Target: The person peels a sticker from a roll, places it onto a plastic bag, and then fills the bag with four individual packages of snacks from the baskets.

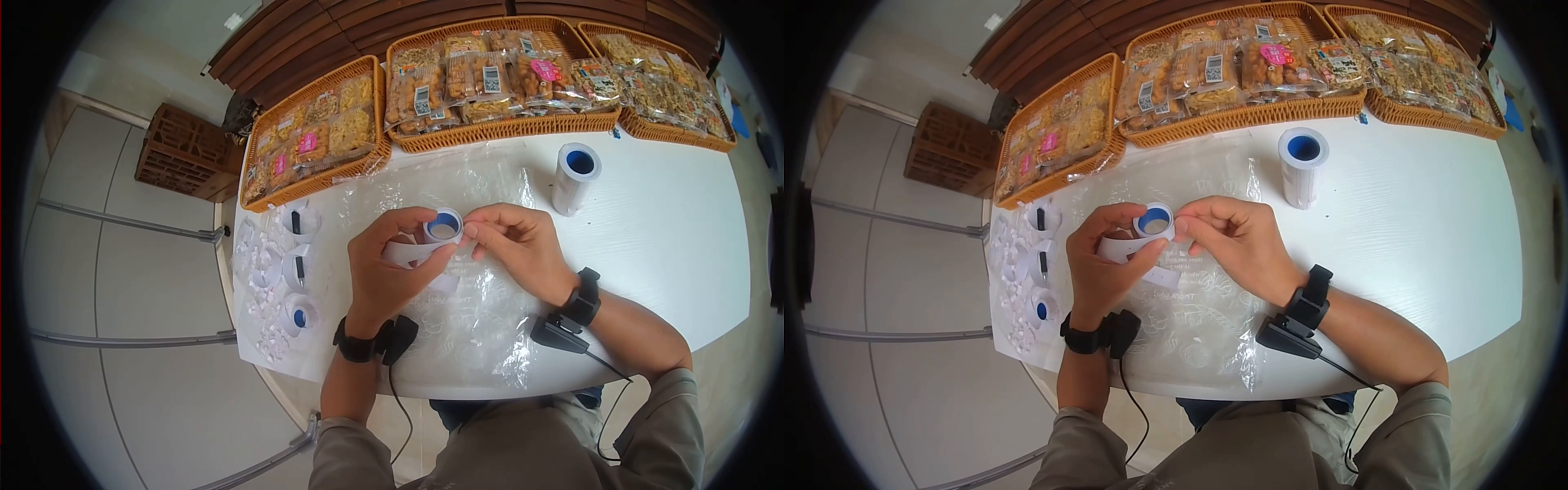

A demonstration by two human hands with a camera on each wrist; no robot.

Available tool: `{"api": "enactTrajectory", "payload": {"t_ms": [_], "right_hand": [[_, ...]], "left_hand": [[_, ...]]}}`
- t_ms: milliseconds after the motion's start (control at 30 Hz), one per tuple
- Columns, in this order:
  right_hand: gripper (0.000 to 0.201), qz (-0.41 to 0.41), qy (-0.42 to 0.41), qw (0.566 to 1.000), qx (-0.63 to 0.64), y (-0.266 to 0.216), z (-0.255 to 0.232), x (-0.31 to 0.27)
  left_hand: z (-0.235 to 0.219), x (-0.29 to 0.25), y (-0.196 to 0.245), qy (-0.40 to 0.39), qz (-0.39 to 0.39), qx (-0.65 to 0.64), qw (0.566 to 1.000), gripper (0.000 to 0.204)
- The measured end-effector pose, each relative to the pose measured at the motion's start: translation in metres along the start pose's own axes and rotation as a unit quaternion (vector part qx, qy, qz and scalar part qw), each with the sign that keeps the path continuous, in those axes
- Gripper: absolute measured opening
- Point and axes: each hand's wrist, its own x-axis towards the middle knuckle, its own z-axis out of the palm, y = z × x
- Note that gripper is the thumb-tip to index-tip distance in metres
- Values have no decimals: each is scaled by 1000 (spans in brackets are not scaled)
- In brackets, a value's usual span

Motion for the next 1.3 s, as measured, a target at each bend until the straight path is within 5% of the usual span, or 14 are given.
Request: {"api": "enactTrajectory", "payload": {"t_ms": [300,900,1300], "right_hand": [[29,31,2,999,9,-1,6,1],[21,56,1,998,22,-1,1,2],[24,154,-48,958,239,-9,-5,6]], "left_hand": [[6,2,3,64,177,152,970,45],[5,1,0,-9,174,99,980,40],[1,-2,-7,22,177,1,984,44]]}}
